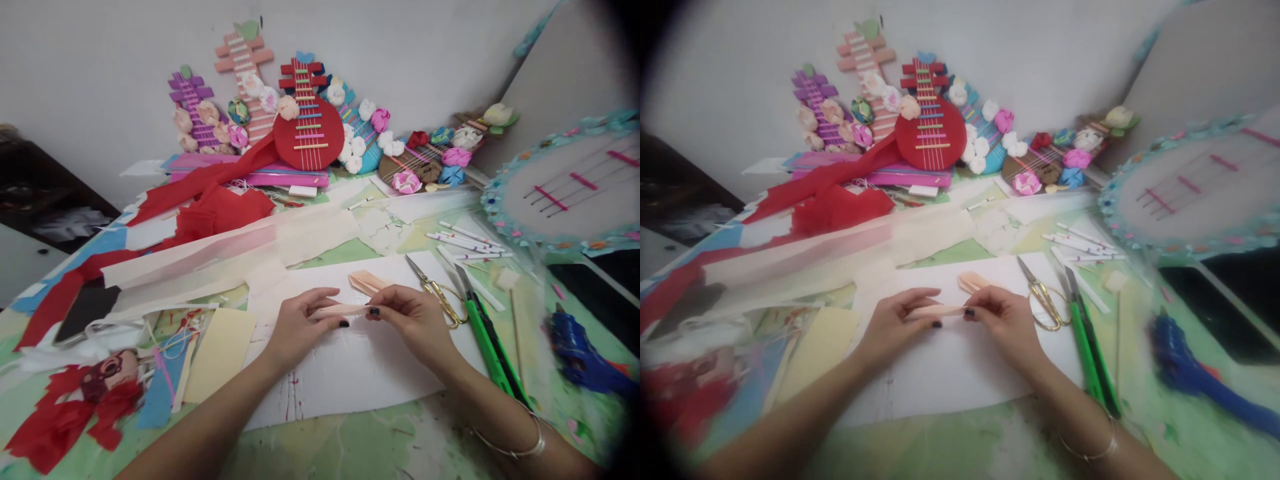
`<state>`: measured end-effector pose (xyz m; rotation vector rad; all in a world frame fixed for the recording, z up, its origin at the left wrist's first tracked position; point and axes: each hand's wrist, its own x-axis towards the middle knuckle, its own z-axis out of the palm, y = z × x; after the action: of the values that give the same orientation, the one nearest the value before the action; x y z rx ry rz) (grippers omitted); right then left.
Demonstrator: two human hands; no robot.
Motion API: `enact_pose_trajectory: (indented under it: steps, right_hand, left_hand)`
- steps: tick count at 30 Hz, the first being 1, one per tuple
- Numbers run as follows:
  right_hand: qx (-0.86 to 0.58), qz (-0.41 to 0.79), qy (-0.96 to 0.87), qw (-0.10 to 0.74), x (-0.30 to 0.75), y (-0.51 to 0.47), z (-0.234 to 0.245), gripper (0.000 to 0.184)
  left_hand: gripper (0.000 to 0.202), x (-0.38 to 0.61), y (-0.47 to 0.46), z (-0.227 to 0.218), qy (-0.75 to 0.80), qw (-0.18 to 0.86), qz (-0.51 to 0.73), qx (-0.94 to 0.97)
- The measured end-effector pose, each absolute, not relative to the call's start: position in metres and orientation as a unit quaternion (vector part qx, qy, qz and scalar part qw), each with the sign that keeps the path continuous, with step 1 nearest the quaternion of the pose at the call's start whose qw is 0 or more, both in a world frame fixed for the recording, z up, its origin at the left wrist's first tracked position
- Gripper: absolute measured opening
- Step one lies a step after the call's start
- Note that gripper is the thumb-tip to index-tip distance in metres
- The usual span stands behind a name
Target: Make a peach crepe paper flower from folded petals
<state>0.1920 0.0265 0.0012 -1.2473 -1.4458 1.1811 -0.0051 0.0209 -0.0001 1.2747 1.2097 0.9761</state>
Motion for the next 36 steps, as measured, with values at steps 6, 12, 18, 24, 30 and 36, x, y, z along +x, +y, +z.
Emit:
enact_pose_trajectory:
  steps: [6, 12, 18, 24, 30, 36]
  right_hand:
    - [-0.489, 0.497, -0.585, 0.414, 0.19, 0.026, 0.001, 0.004]
    - [-0.475, 0.457, -0.648, 0.382, 0.188, 0.023, 0.002, 0.024]
    - [-0.473, 0.397, -0.72, 0.316, 0.189, 0.023, 0.005, 0.011]
    - [-0.505, 0.36, -0.717, 0.318, 0.196, 0.027, 0.001, 0.012]
    - [-0.512, 0.446, -0.626, 0.385, 0.191, 0.028, -0.01, 0.024]
    - [-0.515, 0.491, -0.586, 0.387, 0.188, 0.027, -0.016, 0.019]
  left_hand:
    - [0.008, -0.005, 0.019, 0.003, 0.52, 0.537, 0.397, 0.533]
    - [0.006, -0.003, 0.017, 0.004, 0.503, 0.553, 0.394, 0.535]
    - [0.008, -0.002, 0.016, 0.005, 0.496, 0.581, 0.371, 0.528]
    - [0.014, -0.007, 0.022, -0.002, 0.482, 0.59, 0.38, 0.524]
    - [0.016, -0.039, 0.042, 0.0, 0.58, 0.325, 0.456, 0.591]
    - [0.041, -0.085, 0.068, -0.006, 0.721, 0.049, 0.279, 0.632]
